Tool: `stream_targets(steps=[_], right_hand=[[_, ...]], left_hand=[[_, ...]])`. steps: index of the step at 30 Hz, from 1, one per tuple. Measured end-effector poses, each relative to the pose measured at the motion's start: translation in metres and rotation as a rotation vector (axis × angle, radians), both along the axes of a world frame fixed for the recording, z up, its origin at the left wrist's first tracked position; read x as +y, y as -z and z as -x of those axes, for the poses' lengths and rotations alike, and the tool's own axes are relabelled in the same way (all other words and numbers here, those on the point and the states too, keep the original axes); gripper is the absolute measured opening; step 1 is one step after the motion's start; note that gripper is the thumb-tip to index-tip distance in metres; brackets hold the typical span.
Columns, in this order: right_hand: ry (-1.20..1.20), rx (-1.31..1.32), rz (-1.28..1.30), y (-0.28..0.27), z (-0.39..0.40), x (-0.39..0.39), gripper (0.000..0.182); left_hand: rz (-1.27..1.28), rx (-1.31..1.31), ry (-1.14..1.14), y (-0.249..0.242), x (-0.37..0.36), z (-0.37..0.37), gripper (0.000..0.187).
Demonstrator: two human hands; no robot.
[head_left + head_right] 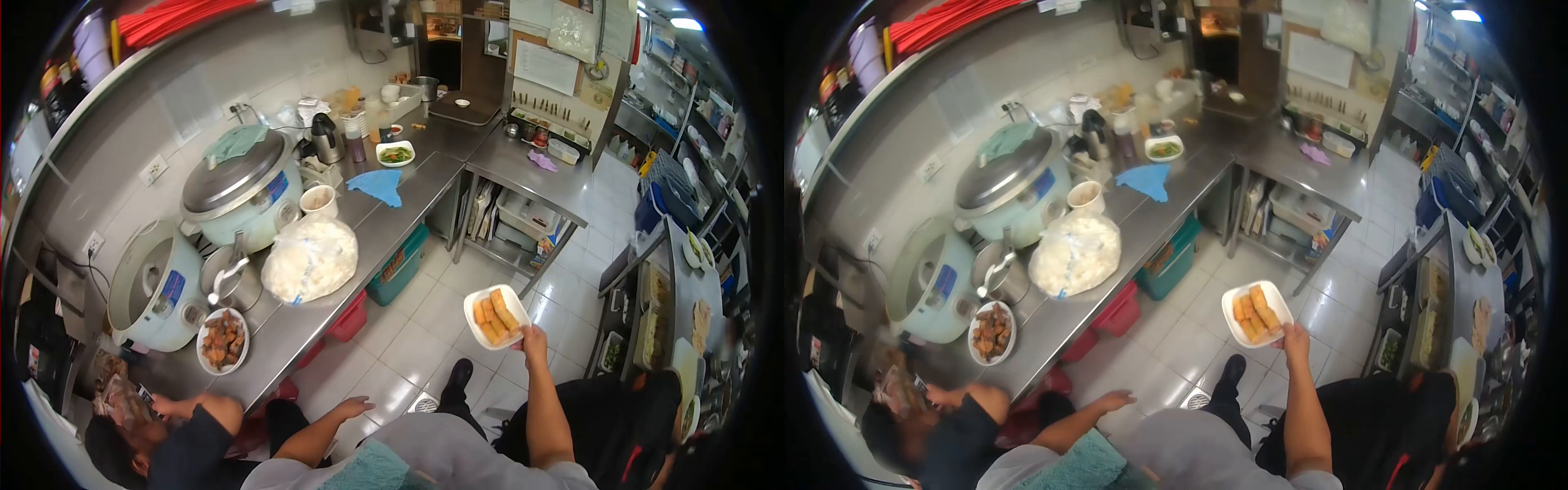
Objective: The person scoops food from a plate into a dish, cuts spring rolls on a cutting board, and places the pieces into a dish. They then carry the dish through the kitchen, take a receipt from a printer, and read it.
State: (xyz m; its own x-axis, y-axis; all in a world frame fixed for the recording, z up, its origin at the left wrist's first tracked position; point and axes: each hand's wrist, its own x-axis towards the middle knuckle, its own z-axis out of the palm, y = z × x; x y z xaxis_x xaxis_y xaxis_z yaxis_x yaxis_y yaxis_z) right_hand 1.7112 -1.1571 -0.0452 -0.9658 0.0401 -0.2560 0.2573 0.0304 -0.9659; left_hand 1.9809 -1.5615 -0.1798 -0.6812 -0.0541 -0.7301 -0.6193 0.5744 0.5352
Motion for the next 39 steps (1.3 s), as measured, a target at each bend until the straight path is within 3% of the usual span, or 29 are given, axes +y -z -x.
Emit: stream_targets(steps=[3,6,13,20,23,27,32,33,35,37,39], right_hand=[[-0.026,0.053,-0.049,0.003,0.096,0.006,0.025],[-0.022,0.056,0.062,0.004,0.207,0.001,0.024],[-0.025,0.032,0.177,0.018,0.426,-0.036,0.024],[0.129,0.024,0.135,0.05,0.575,-0.075,0.027],[0.095,0.09,-0.061,0.087,0.629,-0.076,0.028],[0.311,-0.039,0.191,0.083,0.662,-0.093,0.031],[0.242,-0.106,0.476,0.069,0.666,-0.104,0.03],[0.23,-0.126,0.472,0.07,0.659,-0.107,0.03],[-0.019,-0.235,0.516,0.079,0.648,-0.118,0.033],[-0.342,-0.33,0.36,0.006,0.628,-0.156,0.035],[-0.513,-0.237,0.32,-0.062,0.643,-0.192,0.033]], left_hand=[[-0.334,-0.167,-0.407,-0.076,0.056,0.033,0.065],[-0.523,-0.205,-0.615,-0.099,0.094,0.087,0.064],[-0.559,-0.033,-0.964,-0.122,0.138,0.201,0.06],[-0.536,0.077,-1.219,-0.123,0.123,0.276,0.057],[-0.532,0.083,-1.258,-0.114,0.104,0.295,0.056],[-0.547,0.088,-1.246,-0.106,0.069,0.329,0.054],[-0.538,0.094,-1.075,-0.095,0.024,0.376,0.051],[-0.505,0.143,-0.929,-0.084,0.014,0.384,0.051],[-0.191,0.741,-0.093,-0.035,-0.014,0.38,0.043],[-0.486,0.293,-0.683,-0.065,-0.012,0.432,0.043],[-0.533,0.157,-0.899,-0.093,-0.021,0.473,0.043]])
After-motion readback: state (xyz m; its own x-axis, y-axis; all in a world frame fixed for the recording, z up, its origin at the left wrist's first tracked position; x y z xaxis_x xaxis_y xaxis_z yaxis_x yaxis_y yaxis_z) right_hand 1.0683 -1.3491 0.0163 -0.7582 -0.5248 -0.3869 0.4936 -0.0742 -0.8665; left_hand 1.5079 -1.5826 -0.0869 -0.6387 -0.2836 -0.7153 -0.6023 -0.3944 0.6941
